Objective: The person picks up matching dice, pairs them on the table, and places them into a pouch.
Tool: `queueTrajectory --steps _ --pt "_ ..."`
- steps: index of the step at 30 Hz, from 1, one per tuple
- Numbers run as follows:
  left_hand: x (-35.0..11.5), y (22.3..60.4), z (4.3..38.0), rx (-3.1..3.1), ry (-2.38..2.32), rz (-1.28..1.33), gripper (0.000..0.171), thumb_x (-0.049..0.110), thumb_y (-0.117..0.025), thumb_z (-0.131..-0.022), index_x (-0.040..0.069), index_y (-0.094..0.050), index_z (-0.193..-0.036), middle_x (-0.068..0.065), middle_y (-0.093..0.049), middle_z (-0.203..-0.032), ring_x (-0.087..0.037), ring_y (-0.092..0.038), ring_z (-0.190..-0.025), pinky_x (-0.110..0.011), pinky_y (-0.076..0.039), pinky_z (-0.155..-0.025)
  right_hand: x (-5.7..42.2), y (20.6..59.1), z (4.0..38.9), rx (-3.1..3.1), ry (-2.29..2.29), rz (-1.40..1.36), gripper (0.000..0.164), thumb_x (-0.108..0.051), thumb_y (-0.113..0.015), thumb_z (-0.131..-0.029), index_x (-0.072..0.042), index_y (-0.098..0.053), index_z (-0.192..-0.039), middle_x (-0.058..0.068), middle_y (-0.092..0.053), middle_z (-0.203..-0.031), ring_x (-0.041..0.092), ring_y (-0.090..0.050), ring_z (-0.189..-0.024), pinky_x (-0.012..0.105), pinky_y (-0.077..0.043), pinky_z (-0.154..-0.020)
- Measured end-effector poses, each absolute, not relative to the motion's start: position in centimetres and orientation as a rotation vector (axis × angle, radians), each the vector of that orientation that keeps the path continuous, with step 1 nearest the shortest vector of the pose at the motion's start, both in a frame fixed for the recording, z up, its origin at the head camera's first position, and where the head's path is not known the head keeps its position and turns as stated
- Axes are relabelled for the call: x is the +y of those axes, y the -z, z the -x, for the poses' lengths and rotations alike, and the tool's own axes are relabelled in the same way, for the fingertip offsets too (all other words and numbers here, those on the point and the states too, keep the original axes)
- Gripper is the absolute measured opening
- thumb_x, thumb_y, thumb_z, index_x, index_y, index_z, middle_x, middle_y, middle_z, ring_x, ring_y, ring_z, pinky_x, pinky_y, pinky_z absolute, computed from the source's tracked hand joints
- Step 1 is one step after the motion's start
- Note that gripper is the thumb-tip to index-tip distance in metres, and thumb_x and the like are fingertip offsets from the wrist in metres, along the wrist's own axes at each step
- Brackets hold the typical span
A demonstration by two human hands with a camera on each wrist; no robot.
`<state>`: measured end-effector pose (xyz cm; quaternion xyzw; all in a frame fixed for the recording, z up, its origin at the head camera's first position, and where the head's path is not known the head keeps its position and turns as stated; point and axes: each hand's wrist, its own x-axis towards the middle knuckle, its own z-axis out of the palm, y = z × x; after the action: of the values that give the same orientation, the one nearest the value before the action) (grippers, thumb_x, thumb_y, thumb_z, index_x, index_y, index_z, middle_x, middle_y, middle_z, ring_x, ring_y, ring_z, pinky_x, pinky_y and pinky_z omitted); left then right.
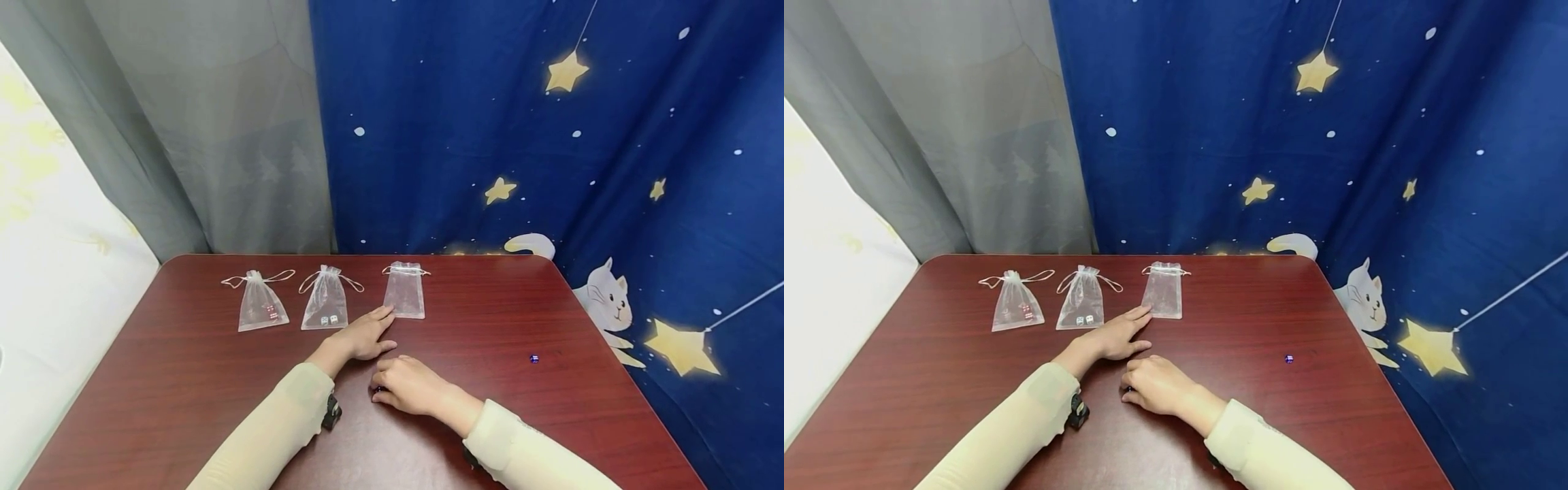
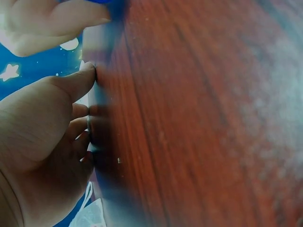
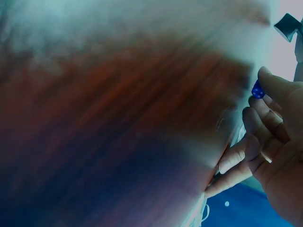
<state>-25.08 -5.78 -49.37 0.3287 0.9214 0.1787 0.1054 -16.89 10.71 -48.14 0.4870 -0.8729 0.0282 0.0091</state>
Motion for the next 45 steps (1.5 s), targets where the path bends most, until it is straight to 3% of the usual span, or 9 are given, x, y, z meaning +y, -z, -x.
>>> queueTrajectory --steps 12,18,25,33,45 --pt "-5.8 49.3 25.1 2.701 -0.534 -0.953 0.067 0.033 -0.062 -0.102 -0.005 -0.038 -0.152 -0.019 -0.026 -0.164 -0.036 -0.023 -0.151 -0.044 -0.023 -0.122 10.9 48.2 16.8 -2.694 -0.170 -1.506 0.019 -0.040 -0.073 -0.093 -0.022 -0.076 -0.097 -0.011 -0.065 -0.093 0.003 -0.064 -0.085 0.028 -0.053 -0.081" --pt "-5.9 49.7 25.2 2.707 -0.547 -0.978 0.067 0.032 -0.063 -0.101 -0.007 -0.039 -0.150 -0.021 -0.028 -0.162 -0.037 -0.025 -0.150 -0.045 -0.023 -0.122 12.5 47.2 16.9 -2.671 -0.321 -1.456 0.019 -0.038 -0.074 -0.092 -0.020 -0.075 -0.095 -0.009 -0.065 -0.091 0.004 -0.061 -0.078 0.029 -0.053 -0.073" --pt "-5.8 49.8 25.2 2.707 -0.561 -0.969 0.067 0.032 -0.063 -0.101 -0.008 -0.040 -0.150 -0.021 -0.028 -0.162 -0.038 -0.024 -0.151 -0.045 -0.023 -0.122 15.6 46.1 18.2 -2.597 -0.499 -1.345 0.012 -0.025 -0.078 -0.090 -0.015 -0.074 -0.095 -0.006 -0.064 -0.086 0.004 -0.054 -0.068 0.029 -0.052 -0.066" --pt "-5.9 49.9 25.2 2.702 -0.566 -0.958 0.068 0.034 -0.062 -0.101 -0.007 -0.039 -0.151 -0.020 -0.027 -0.163 -0.037 -0.023 -0.151 -0.045 -0.022 -0.122 20.4 45.3 19.3 -2.639 -0.554 -1.094 0.018 -0.023 -0.080 -0.088 -0.011 -0.073 -0.099 -0.004 -0.066 -0.090 0.010 -0.065 -0.079 0.033 -0.056 -0.071" --pt "-5.9 49.7 25.1 2.700 -0.567 -0.946 0.068 0.034 -0.061 -0.102 -0.006 -0.038 -0.152 -0.020 -0.027 -0.163 -0.036 -0.022 -0.152 -0.044 -0.022 -0.123 26.9 45.0 19.7 -2.654 -0.567 -0.822 0.018 -0.019 -0.083 -0.085 -0.012 -0.074 -0.098 -0.003 -0.067 -0.087 0.012 -0.064 -0.074 0.034 -0.055 -0.067"
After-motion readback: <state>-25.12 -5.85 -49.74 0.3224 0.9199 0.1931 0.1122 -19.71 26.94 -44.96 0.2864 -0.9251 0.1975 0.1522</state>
